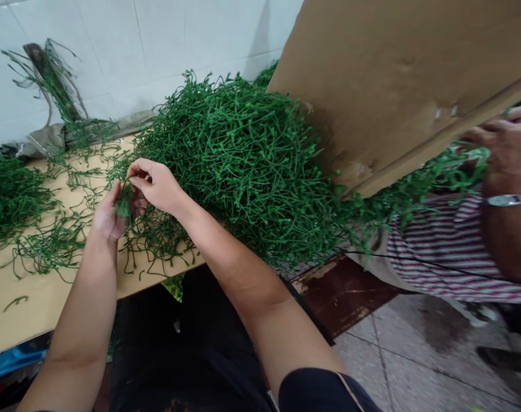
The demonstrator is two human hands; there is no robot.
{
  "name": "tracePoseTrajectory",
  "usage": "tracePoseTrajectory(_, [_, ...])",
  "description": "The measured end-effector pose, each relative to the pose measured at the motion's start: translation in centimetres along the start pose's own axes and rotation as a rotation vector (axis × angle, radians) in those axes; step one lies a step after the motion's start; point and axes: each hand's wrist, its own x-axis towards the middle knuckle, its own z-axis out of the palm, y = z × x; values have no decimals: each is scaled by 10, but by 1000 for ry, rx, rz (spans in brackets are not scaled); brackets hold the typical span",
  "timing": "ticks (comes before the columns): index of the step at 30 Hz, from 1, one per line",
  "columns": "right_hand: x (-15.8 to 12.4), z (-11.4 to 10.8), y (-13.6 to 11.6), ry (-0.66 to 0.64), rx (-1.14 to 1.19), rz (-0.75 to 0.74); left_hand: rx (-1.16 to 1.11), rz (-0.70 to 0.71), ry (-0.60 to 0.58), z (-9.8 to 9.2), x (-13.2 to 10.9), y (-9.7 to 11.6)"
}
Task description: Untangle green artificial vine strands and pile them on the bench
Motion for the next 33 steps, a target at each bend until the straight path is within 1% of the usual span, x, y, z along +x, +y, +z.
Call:
tracePoseTrajectory(2, [0,0,3,-14,112,23,-5,-11,-27,0,-1,0])
tracePoseTrajectory(4, [-1,-2,6,-12,195,6,-5,-19,-50,-1,-2,0])
tracePoseTrajectory(7, [-1,-3,10,-34,246,-24,-12,-28,-63,-3,-4,-1])
tracePoseTrajectory(9, [-1,-3,10,-73,181,-22,-7,-21,-47,-4,-4,-1])
tracePoseTrajectory(11, [-1,-5,9,-56,16,-48,-7,-9,-11,-2,-3,-1])
tracePoseTrajectory(12, [-2,-6,7,-4,-83,-70,-6,2,12,-2,-2,-1])
tracePoseTrajectory(14, [-4,-9,3,155,-252,-94,9,45,70,0,0,-2])
tracePoseTrajectory(15, [-5,-9,1,223,-303,-82,21,76,99,0,2,-3])
tracePoseTrajectory(16, [-6,-10,-2,256,-332,-52,38,109,116,0,3,-4])
tracePoseTrajectory(17, [-7,-9,-3,255,-346,-9,59,142,119,-1,4,-5])
tracePoseTrajectory(20, [-8,-2,-5,165,-400,110,139,228,62,-3,7,-9])
tracePoseTrajectory(22, [-7,2,-1,135,-424,135,198,257,47,-5,8,-11])
tracePoseTrajectory(24, [-3,4,5,129,-369,115,213,276,88,-7,10,-12])
tracePoseTrajectory(26, [-1,1,11,151,-226,118,177,298,164,-9,12,-11])
tracePoseTrajectory(29, [1,-5,14,194,-16,191,112,316,261,-12,15,-9])
tracePoseTrajectory(31, [0,-5,13,199,-19,205,106,290,275,-13,15,-9])
tracePoseTrajectory(33, [-2,-2,11,180,-143,169,119,258,246,-13,14,-9])
